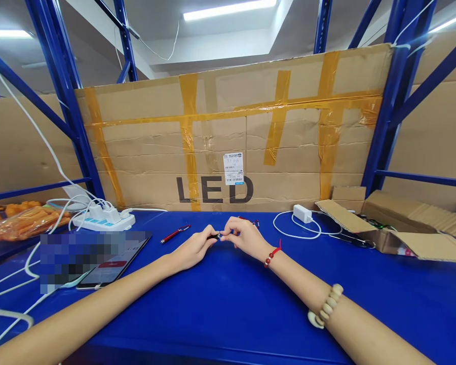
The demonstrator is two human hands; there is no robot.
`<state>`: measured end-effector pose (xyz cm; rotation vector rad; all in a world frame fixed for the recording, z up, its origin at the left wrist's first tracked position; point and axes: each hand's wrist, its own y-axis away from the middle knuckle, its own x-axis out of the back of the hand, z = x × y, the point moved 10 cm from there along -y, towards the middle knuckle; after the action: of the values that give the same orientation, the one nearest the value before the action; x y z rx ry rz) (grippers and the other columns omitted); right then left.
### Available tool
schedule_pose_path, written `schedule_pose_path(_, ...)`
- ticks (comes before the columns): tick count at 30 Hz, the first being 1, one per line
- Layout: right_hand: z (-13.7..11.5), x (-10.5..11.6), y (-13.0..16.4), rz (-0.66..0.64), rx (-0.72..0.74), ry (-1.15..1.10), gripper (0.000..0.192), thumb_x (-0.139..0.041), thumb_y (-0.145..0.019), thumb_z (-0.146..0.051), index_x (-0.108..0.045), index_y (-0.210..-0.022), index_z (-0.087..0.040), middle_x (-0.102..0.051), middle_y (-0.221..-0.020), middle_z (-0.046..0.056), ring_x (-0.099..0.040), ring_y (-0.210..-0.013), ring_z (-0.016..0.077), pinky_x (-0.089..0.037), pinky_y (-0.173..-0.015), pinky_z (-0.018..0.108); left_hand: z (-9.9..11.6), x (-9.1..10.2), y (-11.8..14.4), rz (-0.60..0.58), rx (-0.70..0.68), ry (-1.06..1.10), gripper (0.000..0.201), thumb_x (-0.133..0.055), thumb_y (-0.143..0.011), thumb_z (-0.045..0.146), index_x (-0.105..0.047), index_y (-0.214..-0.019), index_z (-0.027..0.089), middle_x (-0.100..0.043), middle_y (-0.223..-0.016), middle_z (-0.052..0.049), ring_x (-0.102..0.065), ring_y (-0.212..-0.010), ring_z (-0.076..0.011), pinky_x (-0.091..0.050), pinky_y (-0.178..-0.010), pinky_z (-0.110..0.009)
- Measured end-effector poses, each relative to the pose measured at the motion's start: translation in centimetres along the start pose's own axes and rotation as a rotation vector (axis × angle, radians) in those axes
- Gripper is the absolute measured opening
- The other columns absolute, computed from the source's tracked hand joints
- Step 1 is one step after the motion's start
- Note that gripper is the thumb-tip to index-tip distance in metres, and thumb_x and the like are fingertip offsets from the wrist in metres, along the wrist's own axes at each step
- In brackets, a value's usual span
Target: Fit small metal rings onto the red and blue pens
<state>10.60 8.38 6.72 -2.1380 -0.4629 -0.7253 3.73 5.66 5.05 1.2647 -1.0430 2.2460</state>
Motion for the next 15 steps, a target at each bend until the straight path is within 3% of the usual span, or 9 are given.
schedule_pose_path(4,0.0,0.0,0.1,0.023,-0.051,-0.01,0.024,-0.055,-0.072,-0.038,-0.052,-0.06,-0.017,-0.052,-0.069,0.001,-0.047,-0.048,0.0076,-0.038,-0.051,0.024,0.1,0.2,0.0,0.019,-0.012,-0.035,0.005,-0.03,-0.087,0.019,-0.033,-0.083,0.02,-0.055,-0.097,-0.004,-0.054,-0.087,-0.0162,-0.04,-0.069,-0.024)
schedule_pose_path(10,1.7,-1.4,0.5,-0.033,-0.316,-0.224,0.032,-0.058,-0.065,-0.046,-0.049,-0.059,-0.015,-0.05,-0.056,-0.001,-0.045,-0.039,0.0068,-0.033,-0.038,0.02,0.2,0.4,0.0,0.07,-0.044,-0.101,0.006,-0.032,-0.087,0.019,-0.036,-0.082,0.019,-0.055,-0.095,-0.005,-0.053,-0.087,-0.0158,-0.041,-0.072,-0.024)
schedule_pose_path(15,3.4,-2.1,1.2,-0.057,-0.511,-0.342,0.036,-0.059,-0.062,-0.05,-0.048,-0.059,-0.015,-0.045,-0.041,-0.004,-0.04,-0.037,0.0054,-0.032,-0.037,0.017,0.7,0.9,-0.1,0.131,-0.068,-0.182,0.007,-0.033,-0.086,0.017,-0.039,-0.083,0.018,-0.056,-0.091,-0.005,-0.053,-0.081,-0.0158,-0.042,-0.071,-0.026)
